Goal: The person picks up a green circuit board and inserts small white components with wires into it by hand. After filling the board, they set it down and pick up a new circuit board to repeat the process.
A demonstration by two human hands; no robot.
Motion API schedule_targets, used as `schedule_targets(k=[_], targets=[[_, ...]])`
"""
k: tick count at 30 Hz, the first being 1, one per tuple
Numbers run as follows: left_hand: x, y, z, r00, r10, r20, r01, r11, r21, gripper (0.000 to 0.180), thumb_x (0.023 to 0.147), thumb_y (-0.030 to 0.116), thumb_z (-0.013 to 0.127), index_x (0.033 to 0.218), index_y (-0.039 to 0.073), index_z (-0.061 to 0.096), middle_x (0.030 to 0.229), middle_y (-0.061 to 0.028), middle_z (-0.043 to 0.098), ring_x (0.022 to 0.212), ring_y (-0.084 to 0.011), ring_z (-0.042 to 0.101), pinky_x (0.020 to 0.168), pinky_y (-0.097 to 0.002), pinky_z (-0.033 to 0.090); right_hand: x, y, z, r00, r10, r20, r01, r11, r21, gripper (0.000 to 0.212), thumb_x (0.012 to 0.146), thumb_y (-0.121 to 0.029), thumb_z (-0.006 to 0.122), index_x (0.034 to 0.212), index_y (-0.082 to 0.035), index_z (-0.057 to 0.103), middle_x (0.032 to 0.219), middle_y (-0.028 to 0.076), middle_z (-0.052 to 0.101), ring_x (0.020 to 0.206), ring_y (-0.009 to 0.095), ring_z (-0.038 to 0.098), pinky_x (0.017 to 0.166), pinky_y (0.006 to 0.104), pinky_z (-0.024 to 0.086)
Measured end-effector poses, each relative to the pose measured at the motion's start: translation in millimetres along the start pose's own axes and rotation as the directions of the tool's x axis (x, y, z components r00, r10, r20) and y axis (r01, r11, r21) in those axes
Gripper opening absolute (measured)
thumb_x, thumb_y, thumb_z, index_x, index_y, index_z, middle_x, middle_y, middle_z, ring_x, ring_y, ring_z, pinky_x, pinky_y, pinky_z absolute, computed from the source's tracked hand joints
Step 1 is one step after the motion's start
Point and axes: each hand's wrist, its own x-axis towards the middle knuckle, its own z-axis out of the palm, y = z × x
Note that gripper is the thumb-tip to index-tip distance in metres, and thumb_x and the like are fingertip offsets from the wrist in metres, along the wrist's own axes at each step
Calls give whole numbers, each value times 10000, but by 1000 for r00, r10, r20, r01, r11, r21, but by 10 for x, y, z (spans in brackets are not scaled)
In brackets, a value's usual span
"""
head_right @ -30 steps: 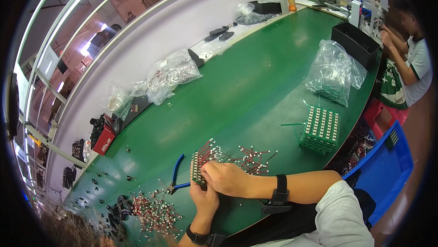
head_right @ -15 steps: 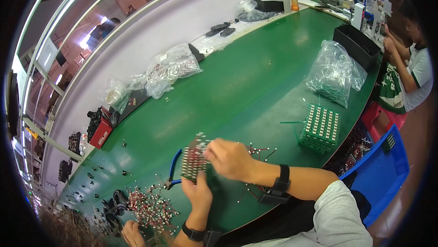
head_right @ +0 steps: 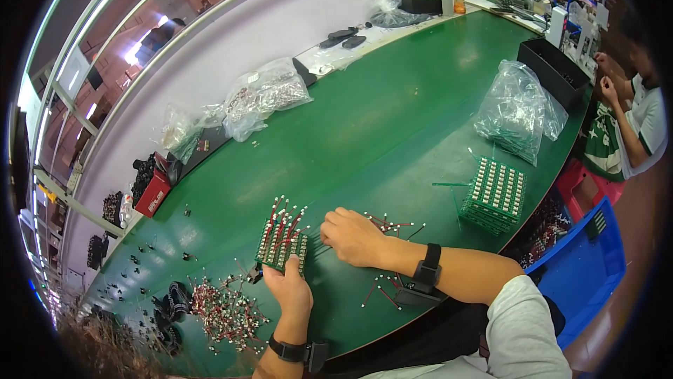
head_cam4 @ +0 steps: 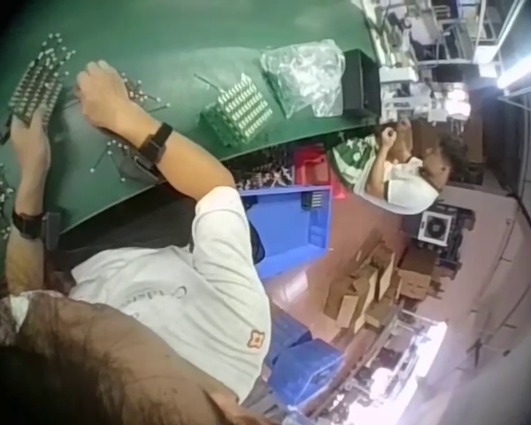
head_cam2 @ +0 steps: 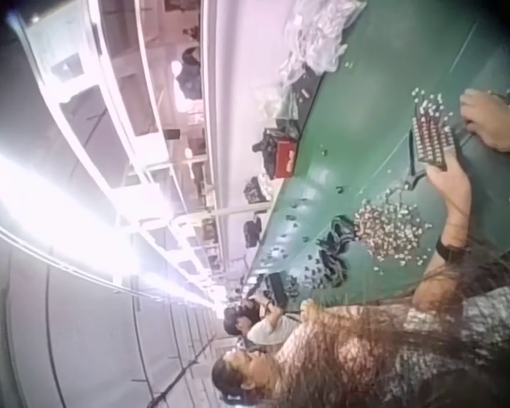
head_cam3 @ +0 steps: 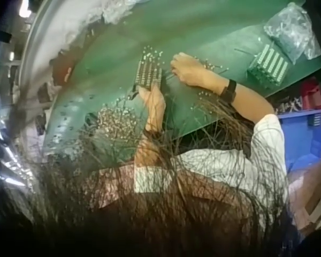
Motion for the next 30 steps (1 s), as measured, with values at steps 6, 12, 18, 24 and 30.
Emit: schedule_targets(k=[6, 12, 18, 24, 30], targets=[[-12, 30, 11, 1000, -12, 17, 12, 1000, 12, 342, 875, -86, 543, 1206, -29, 478, 1123, -88, 609, 965, -141, 605, 860, -278, 488, 40, -317, -312, 999, 40, -16, -27, 871, 491, 105, 849, 36, 591, 942, -2, 620, 891, 119, 597, 810, 261, 633, 680, 350, 512], [-81, -8, 42, 995, -35, 95, 31, 999, 40, 362, 883, -91, 534, 1233, -29, 467, 1150, -102, 606, 1007, -156, 615, 881, -291, 503, -17, -464, -239, 985, -145, -96, 173, 866, 469, 152, 833, 36, 616, 976, -12, 635, 889, 112, 613, 778, 251, 640, 657, 321, 515], [-161, -48, 65, 964, 33, 265, -59, 994, 92, 356, 915, -52, 568, 1254, -12, 468, 1176, -93, 591, 1058, -159, 603, 930, -301, 494, -24, -497, -140, 993, 69, -93, -17, 883, 469, 147, 821, 9, 644, 961, -10, 603, 862, 106, 622, 724, 226, 638, 639, 321, 526], [-160, -9, 106, 946, 40, 321, -82, 989, 120, 547, 905, -48, 577, 1409, -46, 363, 1172, -110, 606, 1025, -159, 617, 898, -296, 504, -36, -470, -99, 992, 53, -117, 5, 894, 449, 144, 820, -8, 655, 939, 0, 575, 821, 106, 620, 695, 206, 636, 616, 305, 526], [-154, -38, 72, 936, 87, 342, -168, 962, 214, 668, 894, -40, 580, 1482, -51, 264, 1227, -136, 611, 1051, -171, 624, 920, -300, 498, -38, -524, -148, 990, 110, -83, -52, 854, 518, 146, 804, 21, 618, 906, 2, 516, 816, 148, 596, 704, 302, 612, 628, 374, 501]])
